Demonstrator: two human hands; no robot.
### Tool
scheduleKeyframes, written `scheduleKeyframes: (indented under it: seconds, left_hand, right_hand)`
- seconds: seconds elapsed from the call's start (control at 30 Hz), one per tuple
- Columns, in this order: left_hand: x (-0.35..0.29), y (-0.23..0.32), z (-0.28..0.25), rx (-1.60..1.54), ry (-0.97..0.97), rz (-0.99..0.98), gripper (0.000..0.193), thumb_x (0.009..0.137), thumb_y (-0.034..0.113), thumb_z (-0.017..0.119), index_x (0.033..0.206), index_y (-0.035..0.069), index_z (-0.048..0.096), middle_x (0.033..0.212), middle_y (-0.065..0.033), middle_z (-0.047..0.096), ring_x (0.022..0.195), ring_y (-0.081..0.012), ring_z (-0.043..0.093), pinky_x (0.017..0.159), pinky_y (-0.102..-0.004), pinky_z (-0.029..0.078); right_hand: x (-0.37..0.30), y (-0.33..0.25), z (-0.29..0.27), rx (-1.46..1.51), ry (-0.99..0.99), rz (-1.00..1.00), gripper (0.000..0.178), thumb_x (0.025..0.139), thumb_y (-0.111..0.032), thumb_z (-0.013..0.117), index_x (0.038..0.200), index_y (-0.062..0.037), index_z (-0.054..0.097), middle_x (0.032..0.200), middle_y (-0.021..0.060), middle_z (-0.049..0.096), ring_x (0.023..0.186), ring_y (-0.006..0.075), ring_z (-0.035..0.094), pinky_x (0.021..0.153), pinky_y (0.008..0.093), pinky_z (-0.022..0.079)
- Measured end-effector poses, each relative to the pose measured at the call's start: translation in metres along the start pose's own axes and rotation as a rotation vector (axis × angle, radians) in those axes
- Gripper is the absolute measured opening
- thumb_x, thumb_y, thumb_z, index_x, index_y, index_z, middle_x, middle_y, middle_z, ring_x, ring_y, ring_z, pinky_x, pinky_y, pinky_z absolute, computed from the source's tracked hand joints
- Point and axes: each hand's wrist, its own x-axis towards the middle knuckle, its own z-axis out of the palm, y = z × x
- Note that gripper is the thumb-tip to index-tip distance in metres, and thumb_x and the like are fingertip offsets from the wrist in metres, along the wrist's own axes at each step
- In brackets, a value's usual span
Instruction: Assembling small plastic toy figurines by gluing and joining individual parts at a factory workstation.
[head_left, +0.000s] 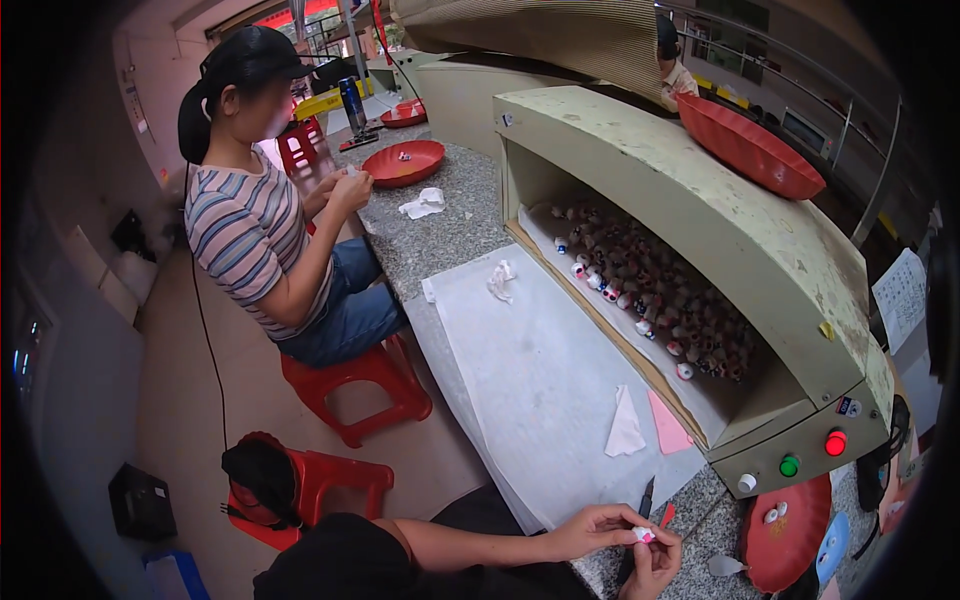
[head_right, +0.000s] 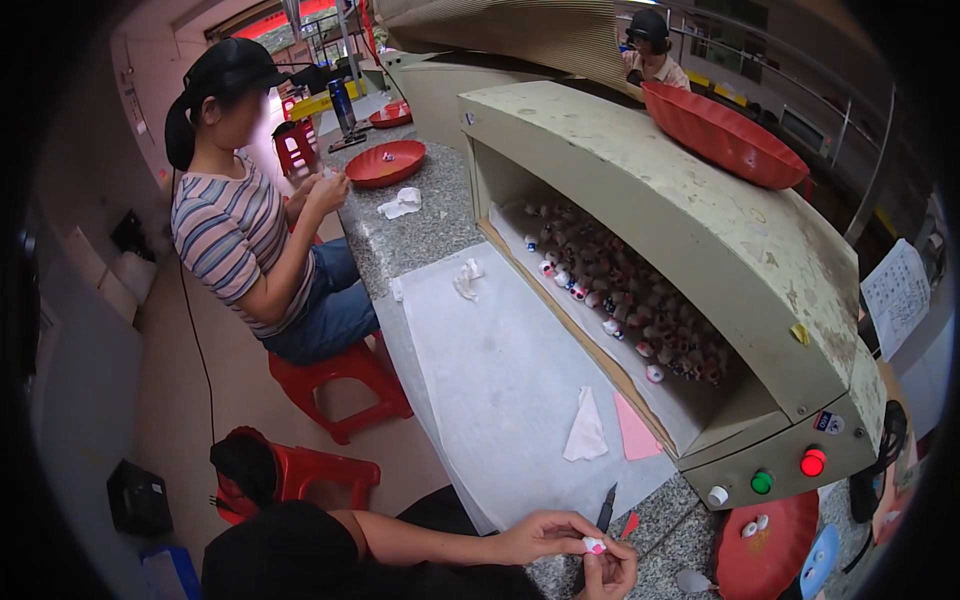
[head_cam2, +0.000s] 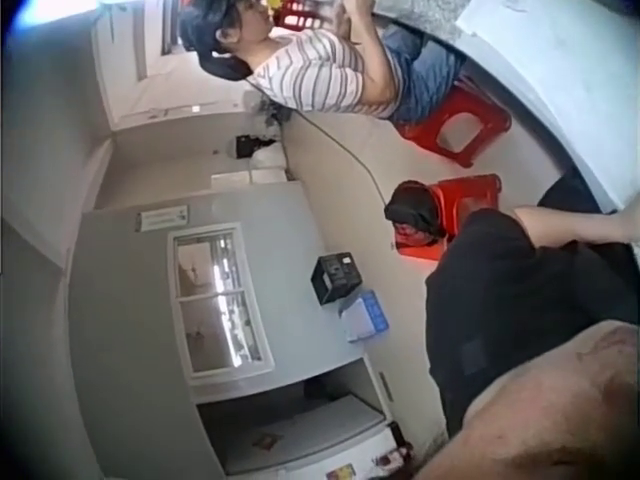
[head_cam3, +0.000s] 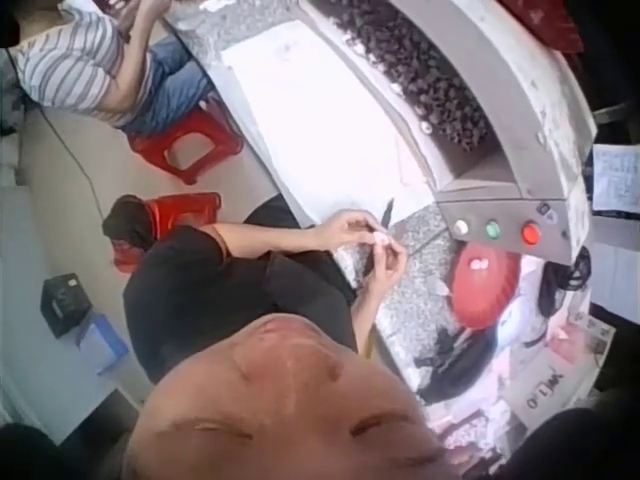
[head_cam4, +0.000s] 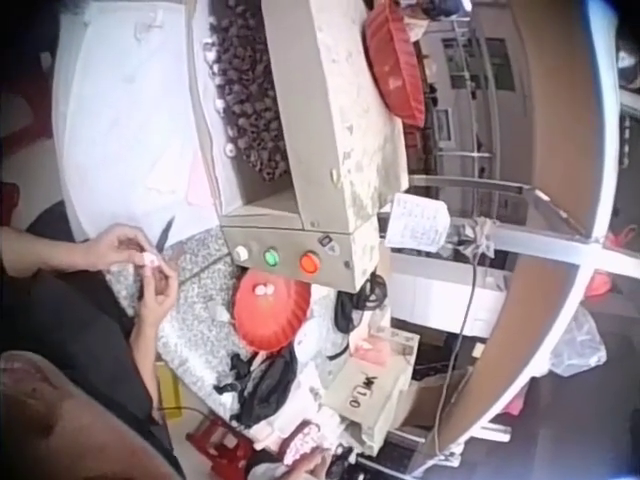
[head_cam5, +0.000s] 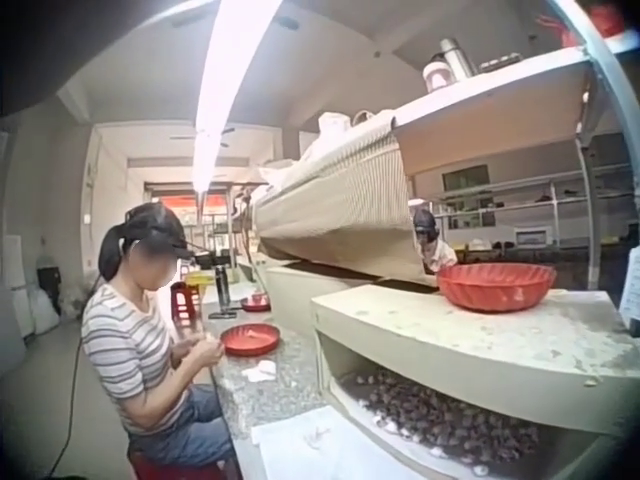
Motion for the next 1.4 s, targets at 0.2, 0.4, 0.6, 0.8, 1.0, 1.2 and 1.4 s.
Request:
scheduleKeyframes:
  seconds: [0.2, 0.4, 0.6, 0.8, 1.0, 1.2, 1.4]
  left_hand:
    - [-0.002, 0.001, -0.002, 0.013, 0.000, -0.015, 0.021, 0.081, 0.003, 0.050, 0.101, -0.002, 0.051, 0.101, -0.0086, 0.052, 0.096, -0.0127, 0.048, 0.084, -0.0252, 0.037]
    - [-0.001, 0.000, -0.005, 0.005, -0.037, -0.007, 0.017, 0.080, 0.002, 0.050, 0.097, -0.002, 0.052, 0.100, -0.0084, 0.054, 0.094, -0.0129, 0.049, 0.083, -0.0251, 0.037]
    - [0.000, -0.003, -0.010, 0.030, -0.066, -0.027, 0.015, 0.080, 0.002, 0.051, 0.094, -0.003, 0.052, 0.098, -0.0087, 0.054, 0.094, -0.0129, 0.049, 0.083, -0.0255, 0.037]
    - [0.003, -0.003, -0.011, 0.036, -0.076, -0.008, 0.014, 0.080, 0.003, 0.050, 0.093, -0.002, 0.052, 0.098, -0.0089, 0.055, 0.093, -0.0127, 0.049, 0.082, -0.0250, 0.038]
    - [0.002, -0.001, -0.011, 0.012, -0.074, -0.034, 0.015, 0.080, 0.003, 0.050, 0.095, -0.002, 0.052, 0.098, -0.0087, 0.055, 0.093, -0.0126, 0.049, 0.081, -0.0244, 0.038]
    - [0.001, 0.003, -0.005, -0.050, -0.060, -0.057, 0.019, 0.080, 0.003, 0.051, 0.098, -0.003, 0.051, 0.100, -0.0088, 0.052, 0.093, -0.0129, 0.049, 0.081, -0.0253, 0.039]
    - [-0.002, 0.003, -0.008, -0.040, -0.038, -0.004, 0.020, 0.080, 0.000, 0.050, 0.100, -0.003, 0.050, 0.101, -0.0105, 0.051, 0.094, -0.0143, 0.050, 0.082, -0.0262, 0.039]
  right_hand:
    - [-0.001, 0.004, -0.007, -0.026, -0.043, -0.010, 0.022, 0.069, 0.007, 0.057, 0.089, -0.0002, 0.051, 0.090, 0.0120, 0.055, 0.080, 0.0171, 0.053, 0.072, 0.0269, 0.044]
    - [-0.003, 0.005, -0.009, 0.002, -0.038, 0.010, 0.023, 0.068, 0.009, 0.058, 0.087, -0.0009, 0.051, 0.091, 0.0110, 0.053, 0.082, 0.0174, 0.052, 0.072, 0.0272, 0.045]
    - [-0.005, 0.006, -0.010, -0.012, -0.015, 0.005, 0.023, 0.068, 0.010, 0.058, 0.087, -0.0012, 0.051, 0.093, 0.0108, 0.051, 0.082, 0.0176, 0.052, 0.072, 0.0274, 0.045]
    - [-0.002, 0.009, -0.011, -0.027, -0.045, -0.039, 0.020, 0.069, 0.009, 0.058, 0.085, -0.0013, 0.051, 0.088, 0.0099, 0.053, 0.078, 0.0168, 0.053, 0.070, 0.0268, 0.046]
    - [-0.002, 0.009, -0.011, -0.084, -0.028, -0.037, 0.019, 0.070, 0.007, 0.058, 0.086, -0.0011, 0.050, 0.085, 0.0105, 0.054, 0.075, 0.0163, 0.054, 0.068, 0.0266, 0.046]
    - [-0.001, 0.013, -0.014, -0.038, -0.029, 0.007, 0.024, 0.071, 0.005, 0.058, 0.092, -0.0018, 0.048, 0.088, 0.0115, 0.054, 0.076, 0.0164, 0.054, 0.069, 0.0266, 0.046]
    - [0.005, -0.005, 0.011, 0.054, 0.001, 0.046, 0.029, 0.061, 0.015, 0.057, 0.086, 0.0019, 0.049, 0.084, 0.0066, 0.049, 0.079, 0.0142, 0.053, 0.071, 0.0230, 0.045]
